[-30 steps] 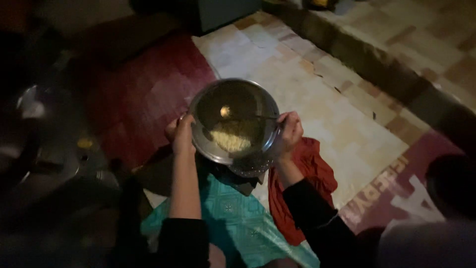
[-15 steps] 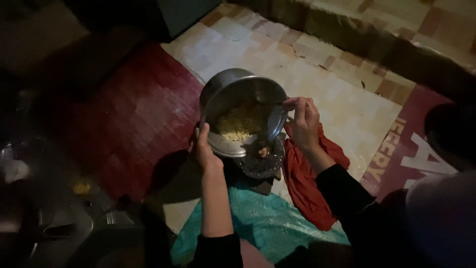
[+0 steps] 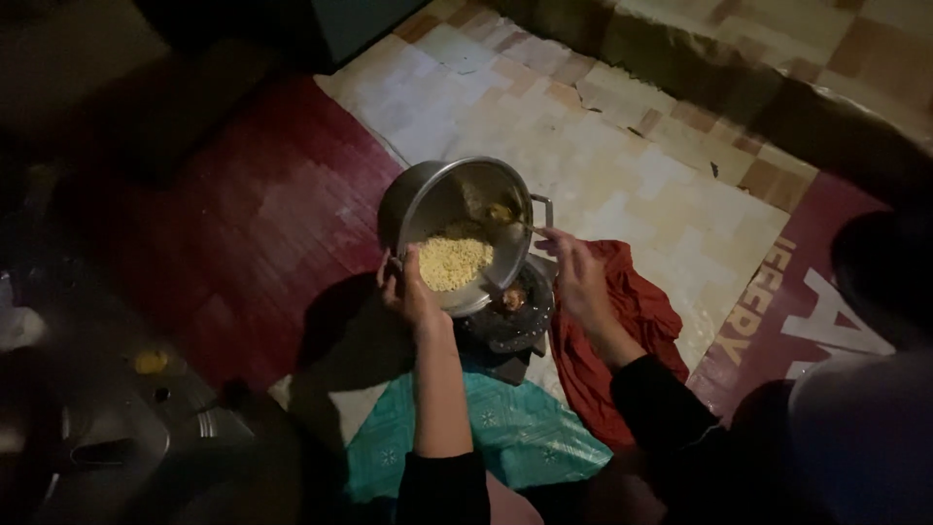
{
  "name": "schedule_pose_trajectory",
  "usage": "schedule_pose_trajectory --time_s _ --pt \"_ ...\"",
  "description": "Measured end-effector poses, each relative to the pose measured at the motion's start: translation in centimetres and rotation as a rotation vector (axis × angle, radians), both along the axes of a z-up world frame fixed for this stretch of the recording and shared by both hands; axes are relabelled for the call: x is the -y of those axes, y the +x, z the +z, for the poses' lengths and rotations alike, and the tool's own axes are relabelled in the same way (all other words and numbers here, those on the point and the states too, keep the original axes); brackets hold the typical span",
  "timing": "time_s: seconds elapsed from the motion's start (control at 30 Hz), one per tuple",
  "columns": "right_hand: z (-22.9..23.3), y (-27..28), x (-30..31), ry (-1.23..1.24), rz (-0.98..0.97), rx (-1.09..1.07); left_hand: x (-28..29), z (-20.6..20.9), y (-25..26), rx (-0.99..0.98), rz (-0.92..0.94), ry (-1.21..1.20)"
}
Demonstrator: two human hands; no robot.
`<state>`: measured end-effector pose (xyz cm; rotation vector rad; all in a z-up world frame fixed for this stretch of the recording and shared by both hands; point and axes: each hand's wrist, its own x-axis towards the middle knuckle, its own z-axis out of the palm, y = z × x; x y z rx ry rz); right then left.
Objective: Pouring cooked noodles from a pot into a bowl and stirring with a spoon.
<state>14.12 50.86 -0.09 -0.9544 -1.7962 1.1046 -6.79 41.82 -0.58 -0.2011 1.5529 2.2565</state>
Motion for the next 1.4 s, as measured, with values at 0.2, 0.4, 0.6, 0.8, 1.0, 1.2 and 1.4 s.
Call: schedule_pose_trajectory --time_s 0.2,0.4,0.6,0.8,1.0,1.2,1.4 --pt "-1.6 -0.1 -0.5 0.152 0.08 0.416 -1.2 -2.0 2.4 -0.163 -0.026 0.212" --pt "-3.3 0.4 -0.3 0.06 -0.019 0.401 -1.4 -3.1 3.3 -0.234 -0.004 0.151" --pt "-9.6 0.2 -1.9 0.088 0.13 0.016 -0.7 0.9 4.2 -0.149 0.032 0.077" --pt "-11.1 -1.0 -1.1 -0.582 0.048 0.153 -1.7 -5.2 2.0 -0.267 0.023 0.181" --pt "-17.3 -2.6 -2.2 -0.413 0.066 -0.195 -1.0 -4.0 1.5 -0.236 -0.036 0.112" --pt "-12.7 -3.2 -0.9 -0.615 -0.057 -0.274 -1.6 -4.4 0.2 -0.158 0.032 0.076" --pt "-12.9 -3.0 -1.0 -0.648 0.06 -0.339 -1.4 -3.5 0.0 -0.223 0.018 0.035"
